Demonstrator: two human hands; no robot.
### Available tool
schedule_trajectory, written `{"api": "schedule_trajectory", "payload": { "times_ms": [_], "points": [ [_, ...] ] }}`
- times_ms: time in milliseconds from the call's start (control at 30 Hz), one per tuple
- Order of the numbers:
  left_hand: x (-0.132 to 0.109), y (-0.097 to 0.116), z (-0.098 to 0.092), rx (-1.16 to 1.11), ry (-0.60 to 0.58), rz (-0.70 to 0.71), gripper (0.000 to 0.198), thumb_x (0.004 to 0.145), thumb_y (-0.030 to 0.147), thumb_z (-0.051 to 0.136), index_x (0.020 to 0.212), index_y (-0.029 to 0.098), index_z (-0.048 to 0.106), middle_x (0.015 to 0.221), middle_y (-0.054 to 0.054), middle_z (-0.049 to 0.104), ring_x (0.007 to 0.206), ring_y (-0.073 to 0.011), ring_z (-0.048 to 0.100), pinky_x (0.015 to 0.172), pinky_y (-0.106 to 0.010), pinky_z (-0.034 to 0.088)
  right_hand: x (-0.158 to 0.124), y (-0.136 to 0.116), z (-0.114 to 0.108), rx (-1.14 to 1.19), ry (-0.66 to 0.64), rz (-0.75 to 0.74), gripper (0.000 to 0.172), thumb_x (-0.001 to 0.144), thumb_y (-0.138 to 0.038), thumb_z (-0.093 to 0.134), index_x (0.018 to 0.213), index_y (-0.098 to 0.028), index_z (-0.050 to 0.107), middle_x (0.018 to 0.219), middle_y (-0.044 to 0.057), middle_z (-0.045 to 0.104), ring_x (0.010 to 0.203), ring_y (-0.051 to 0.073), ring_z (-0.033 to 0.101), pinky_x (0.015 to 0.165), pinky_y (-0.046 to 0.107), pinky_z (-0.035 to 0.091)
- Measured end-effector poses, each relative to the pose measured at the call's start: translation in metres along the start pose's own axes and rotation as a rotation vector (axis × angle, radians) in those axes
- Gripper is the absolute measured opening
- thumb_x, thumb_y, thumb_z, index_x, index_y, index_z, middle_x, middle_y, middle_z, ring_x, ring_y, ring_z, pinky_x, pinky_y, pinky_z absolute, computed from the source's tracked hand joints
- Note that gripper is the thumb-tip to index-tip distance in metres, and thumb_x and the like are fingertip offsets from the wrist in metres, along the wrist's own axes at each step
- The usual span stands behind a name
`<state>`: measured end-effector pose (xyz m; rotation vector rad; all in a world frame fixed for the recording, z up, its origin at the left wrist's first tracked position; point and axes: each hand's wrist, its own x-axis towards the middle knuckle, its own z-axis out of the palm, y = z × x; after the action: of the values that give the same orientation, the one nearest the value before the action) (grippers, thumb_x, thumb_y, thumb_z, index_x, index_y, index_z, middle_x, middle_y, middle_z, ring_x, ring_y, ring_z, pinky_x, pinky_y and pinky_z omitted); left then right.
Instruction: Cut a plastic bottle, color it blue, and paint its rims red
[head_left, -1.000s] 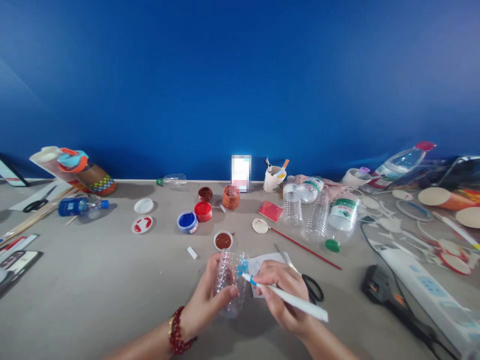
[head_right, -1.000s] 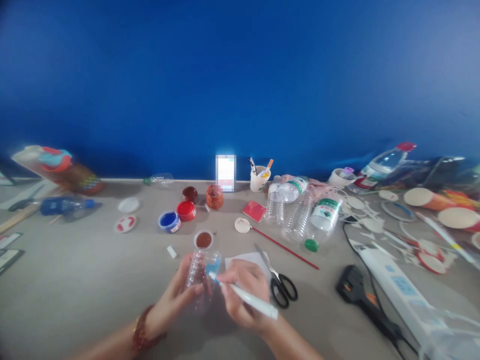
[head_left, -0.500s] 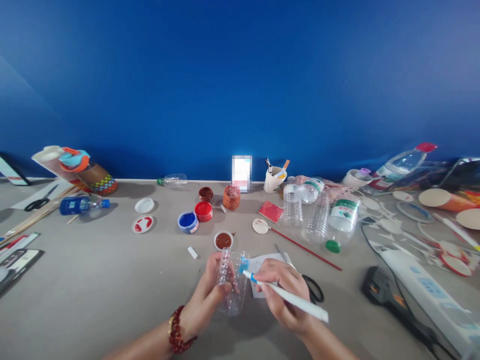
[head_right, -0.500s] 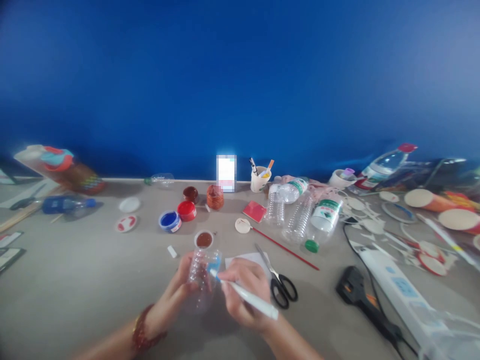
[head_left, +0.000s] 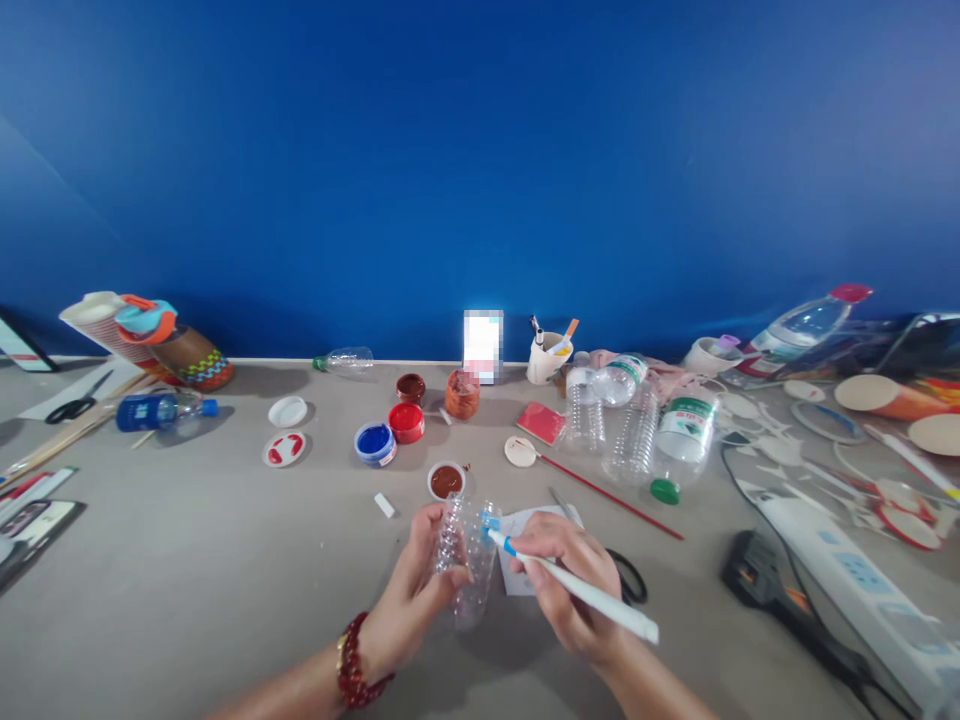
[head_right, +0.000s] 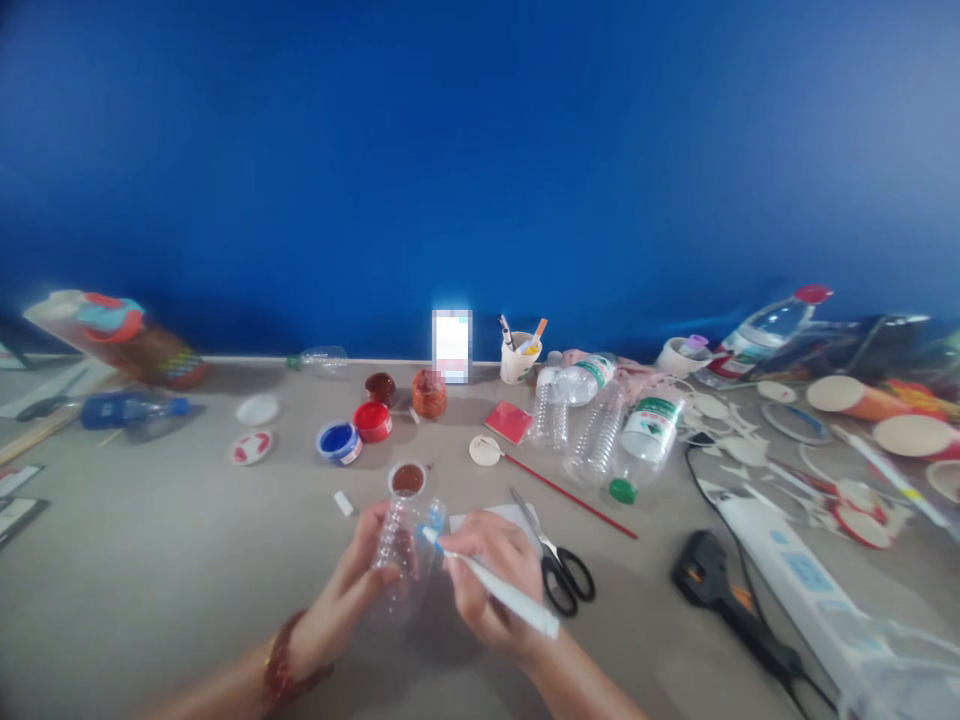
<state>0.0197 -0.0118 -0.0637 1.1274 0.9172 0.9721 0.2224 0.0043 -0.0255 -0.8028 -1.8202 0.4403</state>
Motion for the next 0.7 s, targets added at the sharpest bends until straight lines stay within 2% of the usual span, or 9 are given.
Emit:
{"api": "schedule_trajectory", "payload": {
  "times_ms": [133,433,600,700],
  "points": [
    [0.0001,0.0012,0.0012,-0.017,-0.024,-0.009,0.05,0.089,0.052,0.059,0.124,0.023,0.037,0.092,-0.003,0.056,0.079,-0.0178,0.054,0.069,-0.03,0.047,0.0012,-0.0006,0.0001,0.03,-0.009,0.002,0.017,0.087,-0.012,0.049,0.088,-0.022,0.062,0.059,-0.001,0.063,0.051,0.015,0.06,0.055,0.027,0.05],
    [-0.0009,0.0014,0.0019,-0.027,0.005,0.032,0.049,0.086,0.05,0.064,0.121,0.023,0.044,0.092,-0.003,0.058,0.08,-0.0177,0.055,0.071,-0.03,0.047,0.0007,-0.0003,0.0002,0.007,-0.002,-0.009,0.02,0.084,-0.009,0.05,0.092,-0.023,0.062,0.062,-0.001,0.065,0.056,0.016,0.063,0.057,0.028,0.051],
    [-0.001,-0.0001,0.0022,-0.014,0.005,0.028,0.048,0.087,0.049,0.064,0.122,0.023,0.044,0.092,-0.002,0.057,0.08,-0.0173,0.055,0.071,-0.029,0.048,0.0027,-0.001,0.0009,0.028,-0.025,-0.026,0.017,0.086,-0.012,0.05,0.089,-0.022,0.063,0.059,-0.001,0.063,0.052,0.015,0.061,0.054,0.027,0.05],
    [-0.0009,-0.0018,0.0021,-0.019,0.001,0.045,0.049,0.088,0.05,0.062,0.123,0.023,0.043,0.092,-0.003,0.058,0.08,-0.0178,0.055,0.071,-0.03,0.048,0.0025,-0.0009,0.001,0.012,0.004,-0.013,0.018,0.087,-0.01,0.05,0.09,-0.022,0.063,0.061,-0.001,0.065,0.054,0.015,0.062,0.055,0.027,0.05]
  ]
}}
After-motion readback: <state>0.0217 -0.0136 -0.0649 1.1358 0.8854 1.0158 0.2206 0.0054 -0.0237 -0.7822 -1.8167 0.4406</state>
